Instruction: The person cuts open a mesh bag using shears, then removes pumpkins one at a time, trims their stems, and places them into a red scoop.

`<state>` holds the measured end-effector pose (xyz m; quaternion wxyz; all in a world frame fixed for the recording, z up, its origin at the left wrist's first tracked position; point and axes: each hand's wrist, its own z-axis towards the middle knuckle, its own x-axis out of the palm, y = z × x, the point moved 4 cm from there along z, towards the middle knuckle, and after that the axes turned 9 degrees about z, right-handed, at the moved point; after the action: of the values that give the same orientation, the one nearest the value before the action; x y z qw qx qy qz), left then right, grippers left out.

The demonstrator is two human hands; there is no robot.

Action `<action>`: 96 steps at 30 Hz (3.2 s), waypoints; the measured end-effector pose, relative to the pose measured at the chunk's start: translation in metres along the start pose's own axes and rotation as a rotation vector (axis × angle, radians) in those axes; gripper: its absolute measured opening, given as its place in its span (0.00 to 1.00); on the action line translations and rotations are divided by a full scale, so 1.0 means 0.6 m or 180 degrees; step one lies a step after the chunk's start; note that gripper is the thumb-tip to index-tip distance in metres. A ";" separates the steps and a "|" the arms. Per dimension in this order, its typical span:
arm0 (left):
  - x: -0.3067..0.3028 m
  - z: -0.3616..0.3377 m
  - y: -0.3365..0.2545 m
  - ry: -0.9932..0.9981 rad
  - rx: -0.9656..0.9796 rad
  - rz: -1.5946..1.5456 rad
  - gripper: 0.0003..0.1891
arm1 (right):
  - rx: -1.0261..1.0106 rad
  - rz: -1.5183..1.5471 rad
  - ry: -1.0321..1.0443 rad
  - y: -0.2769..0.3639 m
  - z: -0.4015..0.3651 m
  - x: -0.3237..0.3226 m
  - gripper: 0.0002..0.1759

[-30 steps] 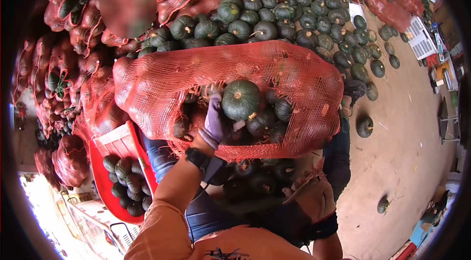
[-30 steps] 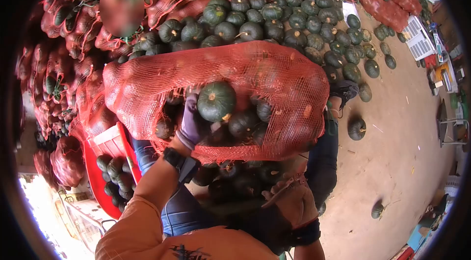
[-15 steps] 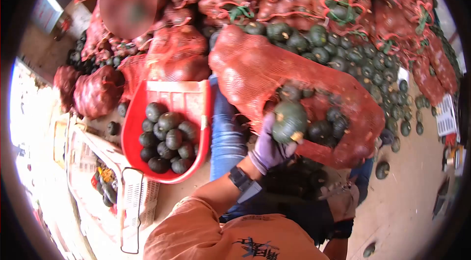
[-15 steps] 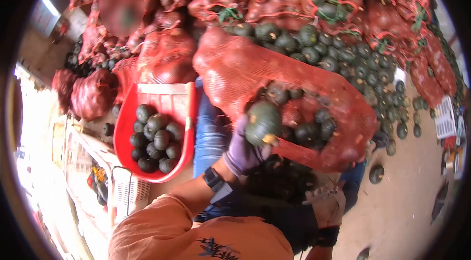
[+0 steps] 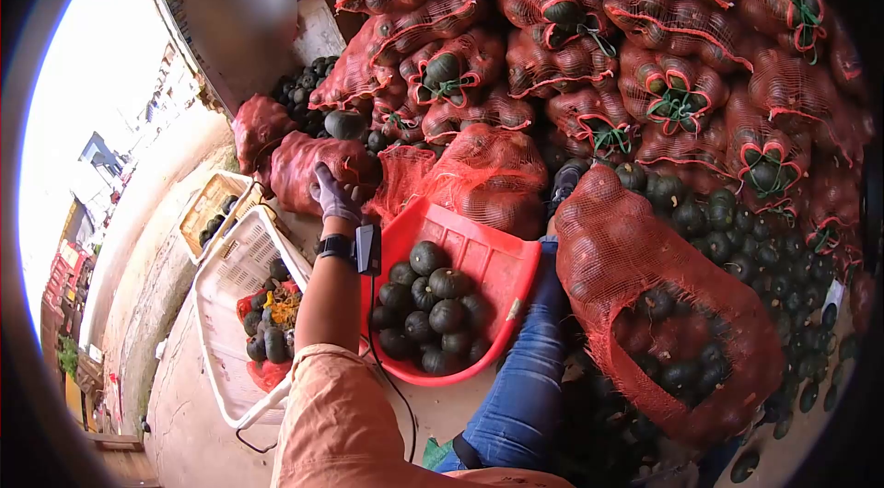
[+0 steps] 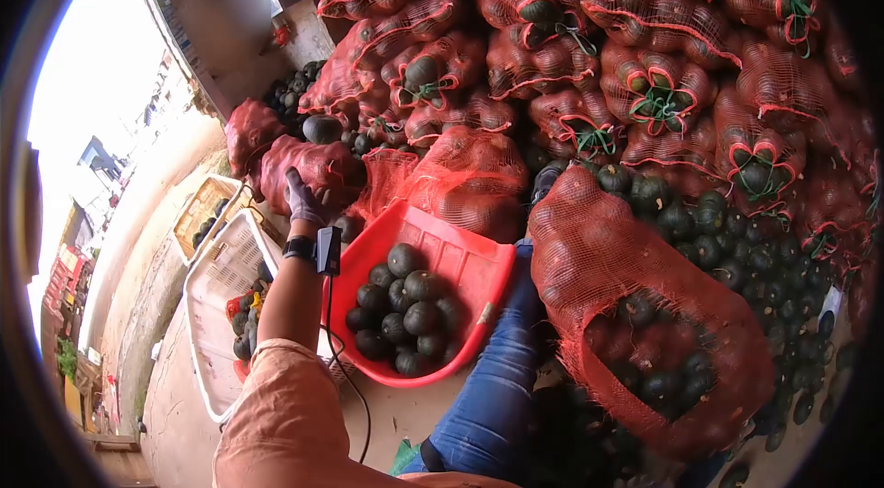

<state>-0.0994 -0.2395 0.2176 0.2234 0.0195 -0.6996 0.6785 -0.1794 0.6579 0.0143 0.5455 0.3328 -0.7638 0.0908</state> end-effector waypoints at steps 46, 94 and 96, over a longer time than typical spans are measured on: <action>0.705 -0.844 0.452 0.3902 -0.1246 0.0088 0.37 | -0.0565 0.0914 -0.0633 0.015 -0.029 0.045 0.29; 0.595 -0.558 0.376 0.3645 0.0800 0.2689 0.11 | -0.0591 0.0283 -0.0900 0.017 -0.009 0.076 0.23; 0.610 -0.567 0.363 0.3895 -0.0082 0.2232 0.08 | -0.0604 0.0320 -0.0882 0.017 -0.012 0.074 0.23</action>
<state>-0.4033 0.2046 0.1297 0.3450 -0.5947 -0.4214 0.5913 -0.1884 0.6510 0.0591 0.4588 0.2505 -0.8525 -0.0013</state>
